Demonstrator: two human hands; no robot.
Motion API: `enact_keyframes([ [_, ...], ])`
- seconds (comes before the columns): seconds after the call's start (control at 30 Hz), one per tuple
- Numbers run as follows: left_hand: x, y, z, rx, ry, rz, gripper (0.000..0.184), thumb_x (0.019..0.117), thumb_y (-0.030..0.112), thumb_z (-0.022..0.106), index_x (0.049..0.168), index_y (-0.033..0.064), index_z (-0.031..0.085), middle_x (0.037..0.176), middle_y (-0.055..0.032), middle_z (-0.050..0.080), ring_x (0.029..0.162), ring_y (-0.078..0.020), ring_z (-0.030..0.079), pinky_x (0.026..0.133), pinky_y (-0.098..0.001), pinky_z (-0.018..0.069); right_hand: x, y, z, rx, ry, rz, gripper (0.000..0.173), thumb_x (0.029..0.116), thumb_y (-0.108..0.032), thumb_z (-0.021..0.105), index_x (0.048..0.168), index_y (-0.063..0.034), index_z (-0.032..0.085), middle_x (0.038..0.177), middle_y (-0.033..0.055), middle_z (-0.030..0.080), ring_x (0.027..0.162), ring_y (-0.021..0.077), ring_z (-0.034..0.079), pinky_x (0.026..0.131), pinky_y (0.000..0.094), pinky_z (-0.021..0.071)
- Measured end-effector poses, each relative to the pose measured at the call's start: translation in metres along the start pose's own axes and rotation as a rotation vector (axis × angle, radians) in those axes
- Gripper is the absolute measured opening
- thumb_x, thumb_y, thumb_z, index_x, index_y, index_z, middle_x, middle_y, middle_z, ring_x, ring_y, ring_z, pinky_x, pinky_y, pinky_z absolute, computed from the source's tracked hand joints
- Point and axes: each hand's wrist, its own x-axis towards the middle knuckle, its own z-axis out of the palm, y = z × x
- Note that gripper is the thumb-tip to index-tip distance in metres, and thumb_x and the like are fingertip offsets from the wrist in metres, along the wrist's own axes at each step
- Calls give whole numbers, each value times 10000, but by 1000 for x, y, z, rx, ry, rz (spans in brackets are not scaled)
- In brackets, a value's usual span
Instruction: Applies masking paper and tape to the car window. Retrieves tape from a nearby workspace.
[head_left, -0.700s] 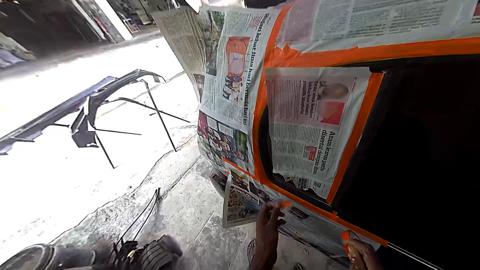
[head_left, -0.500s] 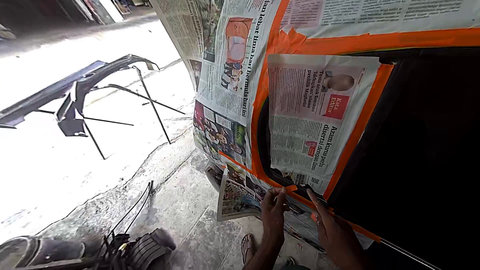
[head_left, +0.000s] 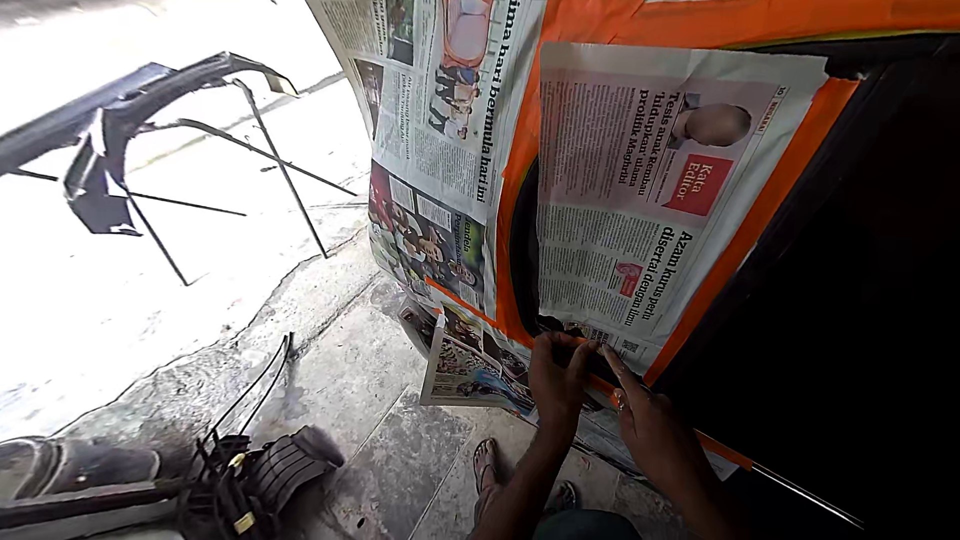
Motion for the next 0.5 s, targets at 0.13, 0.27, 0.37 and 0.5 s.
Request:
enact_keyframes([
  [0.13,15,0,-15,304,-36,41,636,750,501,884,1195,190,554,874,30,659,701,-172,631,618,-450,557,-1,3,5,-11,59,-29,598,1037,-180,479,1609,-296,348,682,78,657,608,268,658,608,457,562],
  [0.27,35,-3,-29,353,-138,108,511,773,479,874,1088,191,592,764,63,654,634,-133,623,572,-400,540,-1,3,2,-21,51,-29,583,1047,-198,463,1607,-313,345,656,68,633,585,254,639,587,448,548],
  [0.37,40,-9,-36,271,-199,141,360,843,376,841,1063,189,625,760,63,653,622,-105,615,575,-349,550,-5,8,2,48,46,-23,557,1047,-203,451,1592,-294,384,673,65,639,576,247,628,580,447,544],
  [0.5,32,3,-48,221,-167,256,192,952,274,706,1064,119,694,846,26,684,671,-89,628,630,-303,566,-22,11,-15,402,29,-43,478,1060,-182,448,1537,-182,478,861,84,725,603,211,670,617,453,606],
])
